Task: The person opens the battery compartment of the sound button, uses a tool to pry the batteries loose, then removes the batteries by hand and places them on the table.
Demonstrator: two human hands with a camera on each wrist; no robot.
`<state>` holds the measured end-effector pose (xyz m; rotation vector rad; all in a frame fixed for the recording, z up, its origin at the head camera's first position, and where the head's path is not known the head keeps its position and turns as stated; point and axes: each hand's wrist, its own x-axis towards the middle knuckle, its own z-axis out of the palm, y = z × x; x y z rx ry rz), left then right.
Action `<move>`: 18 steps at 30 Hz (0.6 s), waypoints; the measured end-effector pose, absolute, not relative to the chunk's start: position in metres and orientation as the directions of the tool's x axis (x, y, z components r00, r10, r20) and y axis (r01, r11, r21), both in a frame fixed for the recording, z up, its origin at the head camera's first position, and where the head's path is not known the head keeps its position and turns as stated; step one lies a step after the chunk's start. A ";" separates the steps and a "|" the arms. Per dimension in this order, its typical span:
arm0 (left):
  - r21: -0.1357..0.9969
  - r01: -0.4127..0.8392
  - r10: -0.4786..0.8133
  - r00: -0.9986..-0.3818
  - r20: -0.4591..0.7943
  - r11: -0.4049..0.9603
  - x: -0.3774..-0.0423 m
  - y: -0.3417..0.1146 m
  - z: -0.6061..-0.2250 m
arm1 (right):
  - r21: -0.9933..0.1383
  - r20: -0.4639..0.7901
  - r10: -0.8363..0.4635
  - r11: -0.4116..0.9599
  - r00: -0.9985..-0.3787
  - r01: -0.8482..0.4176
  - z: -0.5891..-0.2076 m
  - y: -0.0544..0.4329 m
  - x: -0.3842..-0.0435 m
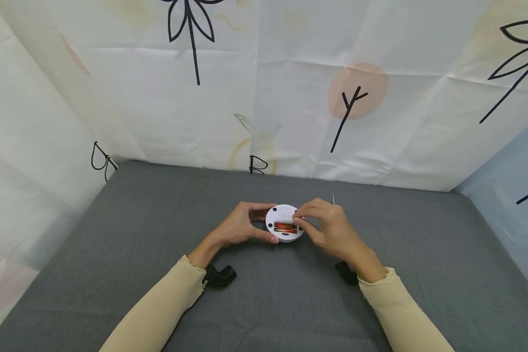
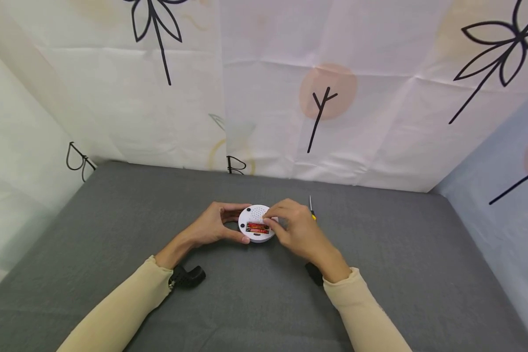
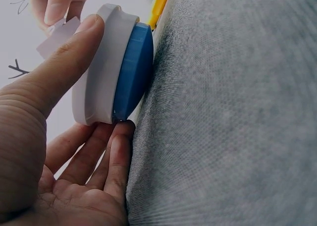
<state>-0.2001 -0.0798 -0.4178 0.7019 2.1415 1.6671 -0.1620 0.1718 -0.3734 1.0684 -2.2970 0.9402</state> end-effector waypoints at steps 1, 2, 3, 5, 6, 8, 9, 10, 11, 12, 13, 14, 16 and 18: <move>0.968 0.170 0.569 -0.822 0.035 0.186 -0.200 -0.080 -0.418 | -0.392 0.627 -0.477 0.490 -0.616 -0.779 -0.372 0.175 -0.163; 0.970 0.163 0.568 -0.822 0.032 0.181 -0.200 -0.080 -0.418 | -0.388 0.630 -0.460 0.511 -0.625 -0.767 -0.370 0.178 -0.164; 0.971 0.158 0.567 -0.823 0.030 0.177 -0.200 -0.079 -0.418 | -0.386 0.630 -0.443 0.535 -0.638 -0.752 -0.369 0.182 -0.165; 0.974 0.146 0.563 -0.826 0.024 0.173 -0.200 -0.079 -0.418 | -0.384 0.619 -0.412 0.584 -0.669 -0.715 -0.368 0.190 -0.168; 0.975 0.141 0.562 -0.827 0.021 0.171 -0.200 -0.079 -0.418 | -0.383 0.606 -0.401 0.610 -0.687 -0.694 -0.368 0.195 -0.169; 0.976 0.135 0.559 -0.829 0.017 0.170 -0.200 -0.080 -0.418 | -0.387 0.569 -0.385 0.654 -0.727 -0.650 -0.369 0.202 -0.171; 0.976 0.133 0.558 -0.830 0.016 0.170 -0.200 -0.080 -0.419 | -0.389 0.546 -0.380 0.674 -0.746 -0.628 -0.370 0.204 -0.172; 0.977 0.131 0.558 -0.830 0.015 0.168 -0.200 -0.080 -0.419 | -0.392 0.522 -0.376 0.691 -0.766 -0.607 -0.371 0.207 -0.173; 0.978 0.131 0.559 -0.829 0.016 0.165 -0.200 -0.080 -0.419 | -0.395 0.498 -0.374 0.705 -0.782 -0.589 -0.373 0.208 -0.173; 0.978 0.131 0.560 -0.829 0.018 0.164 -0.200 -0.079 -0.419 | -0.399 0.473 -0.374 0.717 -0.798 -0.572 -0.374 0.209 -0.174; 0.978 0.132 0.560 -0.828 0.019 0.163 -0.200 -0.079 -0.419 | -0.406 0.451 -0.372 0.724 -0.811 -0.558 -0.376 0.210 -0.175; 0.978 0.133 0.560 -0.828 0.019 0.163 -0.200 -0.079 -0.419 | -0.408 0.433 -0.373 0.731 -0.821 -0.547 -0.378 0.210 -0.176; 0.977 0.133 0.559 -0.829 0.019 0.164 -0.200 -0.079 -0.419 | -0.413 0.402 -0.381 0.737 -0.833 -0.536 -0.380 0.210 -0.177; 0.977 0.133 0.559 -0.829 0.018 0.167 -0.200 -0.079 -0.419 | -0.409 0.387 -0.394 0.737 -0.834 -0.538 -0.383 0.210 -0.178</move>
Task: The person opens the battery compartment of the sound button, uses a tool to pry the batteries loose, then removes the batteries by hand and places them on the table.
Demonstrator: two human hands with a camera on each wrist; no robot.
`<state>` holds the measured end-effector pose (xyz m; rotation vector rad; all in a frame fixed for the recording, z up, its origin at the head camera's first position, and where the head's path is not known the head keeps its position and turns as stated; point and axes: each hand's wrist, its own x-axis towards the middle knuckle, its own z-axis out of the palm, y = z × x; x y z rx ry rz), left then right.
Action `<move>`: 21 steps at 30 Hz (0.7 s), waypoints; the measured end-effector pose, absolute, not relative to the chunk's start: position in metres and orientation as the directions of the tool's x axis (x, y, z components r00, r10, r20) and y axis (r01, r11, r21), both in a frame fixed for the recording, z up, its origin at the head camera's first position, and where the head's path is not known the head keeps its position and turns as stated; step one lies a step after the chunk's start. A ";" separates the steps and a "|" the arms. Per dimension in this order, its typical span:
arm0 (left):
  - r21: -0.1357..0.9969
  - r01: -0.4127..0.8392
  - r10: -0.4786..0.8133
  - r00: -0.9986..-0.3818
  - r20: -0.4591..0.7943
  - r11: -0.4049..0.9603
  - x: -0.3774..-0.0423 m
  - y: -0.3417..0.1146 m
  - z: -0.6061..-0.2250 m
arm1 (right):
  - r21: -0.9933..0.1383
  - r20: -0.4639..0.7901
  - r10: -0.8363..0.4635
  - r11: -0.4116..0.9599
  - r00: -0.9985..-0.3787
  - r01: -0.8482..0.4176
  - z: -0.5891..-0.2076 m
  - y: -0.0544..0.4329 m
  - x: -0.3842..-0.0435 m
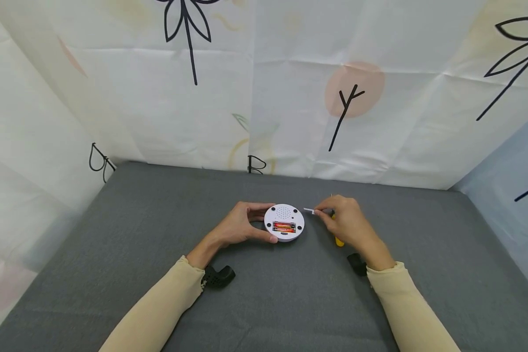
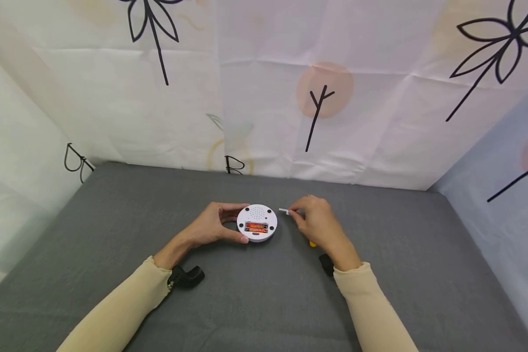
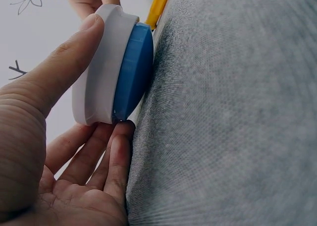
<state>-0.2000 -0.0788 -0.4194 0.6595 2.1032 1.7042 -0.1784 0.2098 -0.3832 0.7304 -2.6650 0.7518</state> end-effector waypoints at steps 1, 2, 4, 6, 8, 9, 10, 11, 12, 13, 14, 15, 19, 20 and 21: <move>0.977 0.133 0.559 -0.829 0.017 0.167 -0.200 -0.079 -0.420 | -0.402 0.384 -0.400 0.738 -0.832 -0.541 -0.384 0.209 -0.179; 0.977 0.134 0.559 -0.829 0.017 0.169 -0.200 -0.079 -0.420 | -0.392 0.381 -0.408 0.741 -0.830 -0.545 -0.385 0.209 -0.180; 0.976 0.136 0.559 -0.829 0.018 0.170 -0.200 -0.079 -0.419 | -0.373 0.370 -0.423 0.747 -0.827 -0.550 -0.386 0.208 -0.181; 0.976 0.136 0.559 -0.829 0.018 0.169 -0.200 -0.079 -0.419 | -0.353 0.356 -0.437 0.755 -0.826 -0.552 -0.387 0.208 -0.181; 0.976 0.134 0.557 -0.830 0.015 0.173 -0.200 -0.079 -0.418 | -0.338 0.343 -0.448 0.761 -0.826 -0.553 -0.388 0.209 -0.181; 0.976 0.133 0.556 -0.831 0.013 0.175 -0.200 -0.079 -0.418 | -0.334 0.338 -0.453 0.762 -0.825 -0.555 -0.388 0.209 -0.181; 0.976 0.132 0.555 -0.832 0.013 0.175 -0.200 -0.079 -0.418 | -0.330 0.334 -0.457 0.763 -0.825 -0.556 -0.388 0.208 -0.181; 0.975 0.132 0.554 -0.833 0.012 0.176 -0.200 -0.079 -0.418 | -0.327 0.333 -0.458 0.764 -0.824 -0.556 -0.387 0.208 -0.181; 0.975 0.133 0.553 -0.833 0.013 0.177 -0.201 -0.079 -0.419 | -0.325 0.333 -0.457 0.766 -0.825 -0.555 -0.387 0.208 -0.181; 0.975 0.135 0.552 -0.834 0.014 0.179 -0.201 -0.080 -0.419 | -0.324 0.334 -0.455 0.767 -0.825 -0.554 -0.387 0.207 -0.181; 0.974 0.136 0.551 -0.834 0.015 0.180 -0.201 -0.080 -0.419 | -0.325 0.335 -0.452 0.768 -0.827 -0.551 -0.387 0.207 -0.181; 0.974 0.137 0.552 -0.834 0.016 0.179 -0.201 -0.080 -0.420 | -0.327 0.333 -0.449 0.770 -0.829 -0.548 -0.386 0.207 -0.181; 0.975 0.136 0.556 -0.831 0.017 0.173 -0.202 -0.080 -0.420 | -0.350 0.314 -0.417 0.785 -0.853 -0.512 -0.383 0.209 -0.179; 0.976 0.134 0.557 -0.831 0.016 0.172 -0.202 -0.080 -0.420 | -0.361 0.303 -0.404 0.789 -0.863 -0.497 -0.382 0.211 -0.178; 0.976 0.132 0.556 -0.831 0.014 0.172 -0.202 -0.080 -0.421 | -0.369 0.293 -0.391 0.796 -0.873 -0.480 -0.381 0.212 -0.177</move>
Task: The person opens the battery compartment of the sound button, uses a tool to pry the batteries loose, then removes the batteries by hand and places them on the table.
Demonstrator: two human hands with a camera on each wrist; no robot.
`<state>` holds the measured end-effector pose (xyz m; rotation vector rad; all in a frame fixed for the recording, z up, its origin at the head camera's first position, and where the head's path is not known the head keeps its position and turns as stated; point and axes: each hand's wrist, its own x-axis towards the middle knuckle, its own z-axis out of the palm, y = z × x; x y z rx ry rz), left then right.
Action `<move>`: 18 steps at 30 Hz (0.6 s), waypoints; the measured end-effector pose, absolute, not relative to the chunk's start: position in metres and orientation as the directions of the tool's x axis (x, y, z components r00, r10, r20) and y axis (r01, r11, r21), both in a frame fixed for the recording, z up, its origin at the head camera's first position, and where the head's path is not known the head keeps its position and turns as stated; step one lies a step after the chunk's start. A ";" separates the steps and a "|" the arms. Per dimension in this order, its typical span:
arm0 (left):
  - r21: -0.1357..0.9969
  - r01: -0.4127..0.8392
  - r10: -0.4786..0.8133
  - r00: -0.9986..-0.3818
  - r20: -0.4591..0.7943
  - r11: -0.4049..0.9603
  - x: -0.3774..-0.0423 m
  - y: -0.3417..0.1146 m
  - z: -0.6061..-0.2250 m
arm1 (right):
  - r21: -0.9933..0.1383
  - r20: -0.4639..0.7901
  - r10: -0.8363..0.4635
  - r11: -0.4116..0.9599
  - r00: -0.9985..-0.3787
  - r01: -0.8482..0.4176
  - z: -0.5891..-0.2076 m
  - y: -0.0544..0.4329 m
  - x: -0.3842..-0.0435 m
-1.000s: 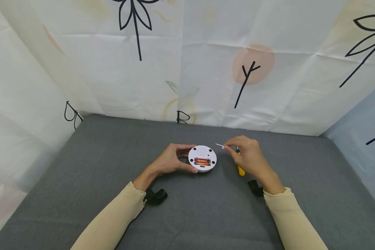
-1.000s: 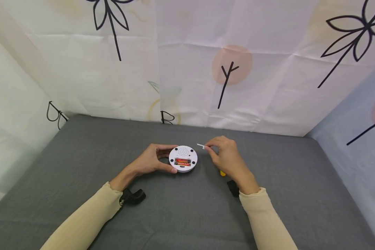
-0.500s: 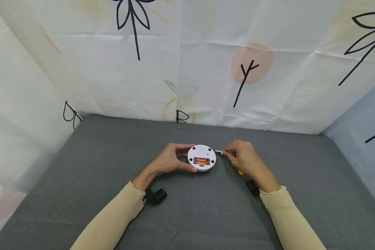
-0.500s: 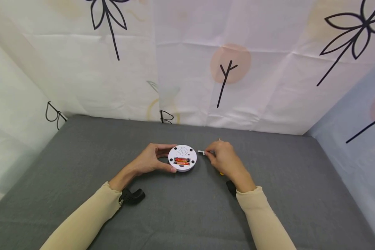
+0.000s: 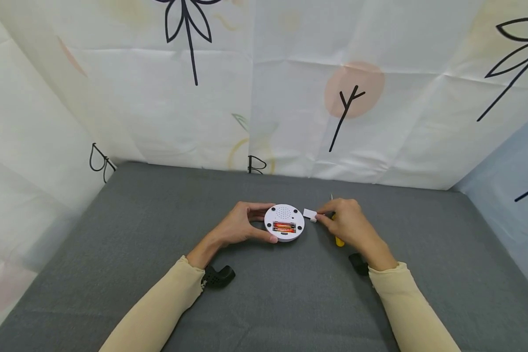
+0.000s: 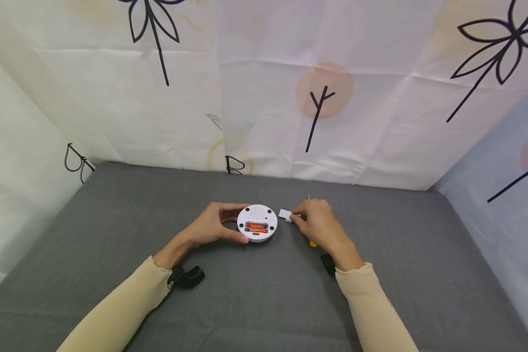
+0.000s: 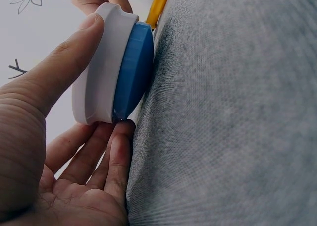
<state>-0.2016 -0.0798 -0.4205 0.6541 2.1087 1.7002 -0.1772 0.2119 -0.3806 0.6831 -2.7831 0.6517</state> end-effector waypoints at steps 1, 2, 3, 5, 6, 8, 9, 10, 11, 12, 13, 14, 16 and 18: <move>0.976 0.131 0.556 -0.831 0.013 0.172 -0.201 -0.080 -0.421 | -0.379 0.282 -0.375 0.802 -0.883 -0.462 -0.379 0.214 -0.176; 0.977 0.129 0.556 -0.831 0.012 0.172 -0.201 -0.080 -0.421 | -0.393 0.271 -0.356 0.807 -0.894 -0.440 -0.378 0.216 -0.176; 0.976 0.130 0.555 -0.832 0.013 0.173 -0.201 -0.080 -0.421 | -0.403 0.258 -0.337 0.814 -0.906 -0.418 -0.376 0.217 -0.176; 0.976 0.130 0.555 -0.832 0.011 0.175 -0.201 -0.080 -0.422 | -0.416 0.229 -0.294 0.832 -0.928 -0.366 -0.373 0.222 -0.175; 0.976 0.131 0.556 -0.831 0.011 0.176 -0.201 -0.080 -0.422 | -0.422 0.213 -0.269 0.842 -0.939 -0.337 -0.372 0.224 -0.175; 0.975 0.132 0.557 -0.830 0.011 0.178 -0.201 -0.079 -0.422 | -0.432 0.178 -0.218 0.859 -0.960 -0.275 -0.369 0.228 -0.175; 0.975 0.132 0.557 -0.830 0.010 0.179 -0.201 -0.079 -0.422 | -0.438 0.156 -0.191 0.866 -0.969 -0.241 -0.368 0.230 -0.175; 0.975 0.132 0.557 -0.830 0.010 0.179 -0.201 -0.079 -0.422 | -0.443 0.134 -0.166 0.872 -0.977 -0.209 -0.367 0.232 -0.175; 0.975 0.132 0.557 -0.830 0.010 0.179 -0.200 -0.079 -0.422 | -0.448 0.113 -0.143 0.876 -0.983 -0.179 -0.367 0.234 -0.175; 0.975 0.132 0.558 -0.830 0.009 0.180 -0.200 -0.079 -0.421 | -0.454 0.094 -0.123 0.878 -0.988 -0.152 -0.366 0.235 -0.175; 0.975 0.132 0.557 -0.830 0.009 0.181 -0.200 -0.079 -0.421 | -0.457 0.074 -0.105 0.880 -0.992 -0.128 -0.365 0.236 -0.175; 0.975 0.131 0.557 -0.831 0.009 0.181 -0.200 -0.079 -0.421 | -0.461 0.055 -0.091 0.881 -0.994 -0.106 -0.365 0.238 -0.175; 0.975 0.130 0.556 -0.831 0.008 0.181 -0.200 -0.079 -0.421 | -0.465 0.019 -0.069 0.883 -0.997 -0.070 -0.364 0.239 -0.175; 0.975 0.130 0.555 -0.832 0.009 0.179 -0.199 -0.079 -0.420 | -0.459 -0.015 -0.053 0.888 -0.998 -0.041 -0.362 0.239 -0.175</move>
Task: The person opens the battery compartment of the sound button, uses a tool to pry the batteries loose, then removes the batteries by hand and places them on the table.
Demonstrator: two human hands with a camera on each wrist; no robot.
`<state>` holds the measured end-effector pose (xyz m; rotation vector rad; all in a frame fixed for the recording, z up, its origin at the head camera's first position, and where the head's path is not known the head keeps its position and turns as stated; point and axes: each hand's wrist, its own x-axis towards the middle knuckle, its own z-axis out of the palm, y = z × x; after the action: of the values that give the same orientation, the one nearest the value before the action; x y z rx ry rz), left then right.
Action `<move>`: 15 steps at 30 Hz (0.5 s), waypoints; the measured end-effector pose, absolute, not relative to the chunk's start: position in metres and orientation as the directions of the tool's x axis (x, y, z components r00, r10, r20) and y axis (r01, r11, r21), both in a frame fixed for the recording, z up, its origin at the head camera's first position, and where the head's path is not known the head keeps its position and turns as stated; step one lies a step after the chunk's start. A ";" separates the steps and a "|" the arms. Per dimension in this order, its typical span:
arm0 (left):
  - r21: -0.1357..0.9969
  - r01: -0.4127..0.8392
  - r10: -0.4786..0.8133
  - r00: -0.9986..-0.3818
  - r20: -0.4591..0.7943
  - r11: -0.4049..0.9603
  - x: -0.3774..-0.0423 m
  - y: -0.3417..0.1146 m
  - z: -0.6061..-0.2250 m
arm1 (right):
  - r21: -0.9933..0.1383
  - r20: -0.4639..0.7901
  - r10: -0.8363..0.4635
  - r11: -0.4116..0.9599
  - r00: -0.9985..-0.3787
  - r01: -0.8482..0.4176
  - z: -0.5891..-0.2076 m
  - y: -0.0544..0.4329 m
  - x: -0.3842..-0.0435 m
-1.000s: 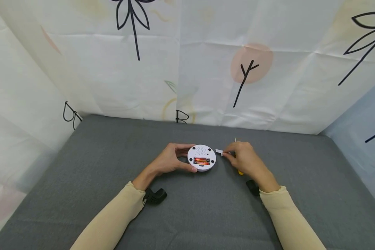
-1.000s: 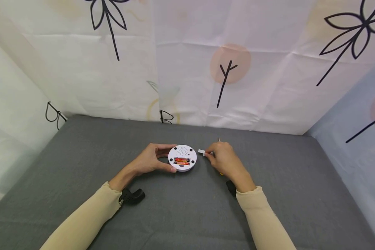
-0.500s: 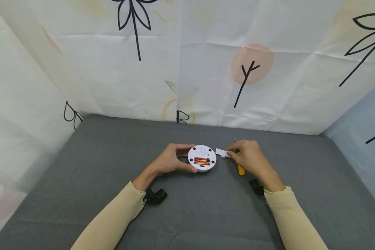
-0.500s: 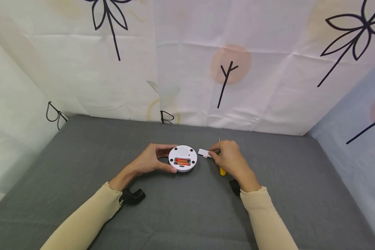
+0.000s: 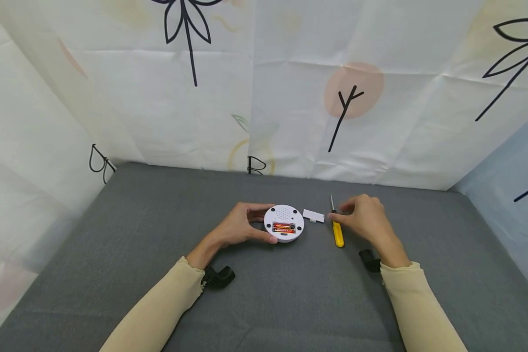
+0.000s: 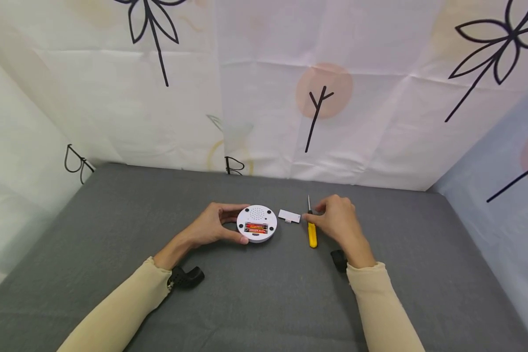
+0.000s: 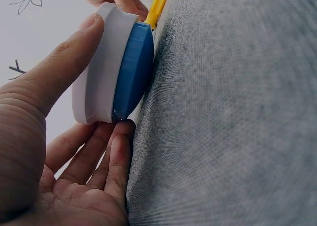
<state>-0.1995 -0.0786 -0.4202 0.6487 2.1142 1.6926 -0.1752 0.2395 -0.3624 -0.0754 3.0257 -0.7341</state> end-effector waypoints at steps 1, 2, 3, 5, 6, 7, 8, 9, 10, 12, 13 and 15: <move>0.975 0.131 0.555 -0.832 0.011 0.178 -0.199 -0.078 -0.420 | -0.455 -0.034 -0.048 0.890 -0.998 -0.027 -0.362 0.240 -0.175; 0.975 0.132 0.554 -0.832 0.011 0.178 -0.199 -0.079 -0.420 | -0.451 -0.051 -0.043 0.892 -0.998 -0.015 -0.361 0.240 -0.176; 0.975 0.133 0.554 -0.832 0.012 0.178 -0.199 -0.079 -0.420 | -0.445 -0.067 -0.038 0.895 -0.997 -0.004 -0.361 0.240 -0.176; 0.975 0.135 0.555 -0.832 0.013 0.179 -0.199 -0.079 -0.419 | -0.434 -0.092 -0.031 0.901 -0.995 0.013 -0.360 0.239 -0.177; 0.974 0.135 0.555 -0.832 0.013 0.179 -0.199 -0.079 -0.419 | -0.429 -0.103 -0.028 0.903 -0.994 0.019 -0.361 0.238 -0.177; 0.974 0.135 0.555 -0.832 0.013 0.179 -0.199 -0.079 -0.419 | -0.424 -0.111 -0.024 0.905 -0.994 0.025 -0.361 0.238 -0.177; 0.974 0.136 0.555 -0.832 0.013 0.180 -0.199 -0.079 -0.419 | -0.419 -0.116 -0.020 0.908 -0.993 0.030 -0.361 0.237 -0.177; 0.974 0.136 0.556 -0.831 0.014 0.179 -0.199 -0.079 -0.419 | -0.416 -0.119 -0.018 0.909 -0.993 0.033 -0.362 0.236 -0.176; 0.974 0.136 0.557 -0.831 0.014 0.179 -0.199 -0.079 -0.419 | -0.413 -0.121 -0.016 0.910 -0.993 0.035 -0.363 0.236 -0.176; 0.975 0.136 0.558 -0.830 0.014 0.178 -0.200 -0.079 -0.419 | -0.410 -0.120 -0.013 0.911 -0.993 0.038 -0.364 0.234 -0.177; 0.975 0.136 0.557 -0.830 0.014 0.177 -0.200 -0.079 -0.420 | -0.409 -0.118 -0.014 0.912 -0.993 0.036 -0.365 0.234 -0.177; 0.975 0.136 0.558 -0.830 0.014 0.177 -0.200 -0.080 -0.420 | -0.408 -0.107 -0.019 0.913 -0.994 0.026 -0.366 0.234 -0.177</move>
<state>-0.2001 -0.0796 -0.4200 0.6574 2.1142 1.6928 -0.1774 0.2338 -0.3656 0.0055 2.9652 -0.6349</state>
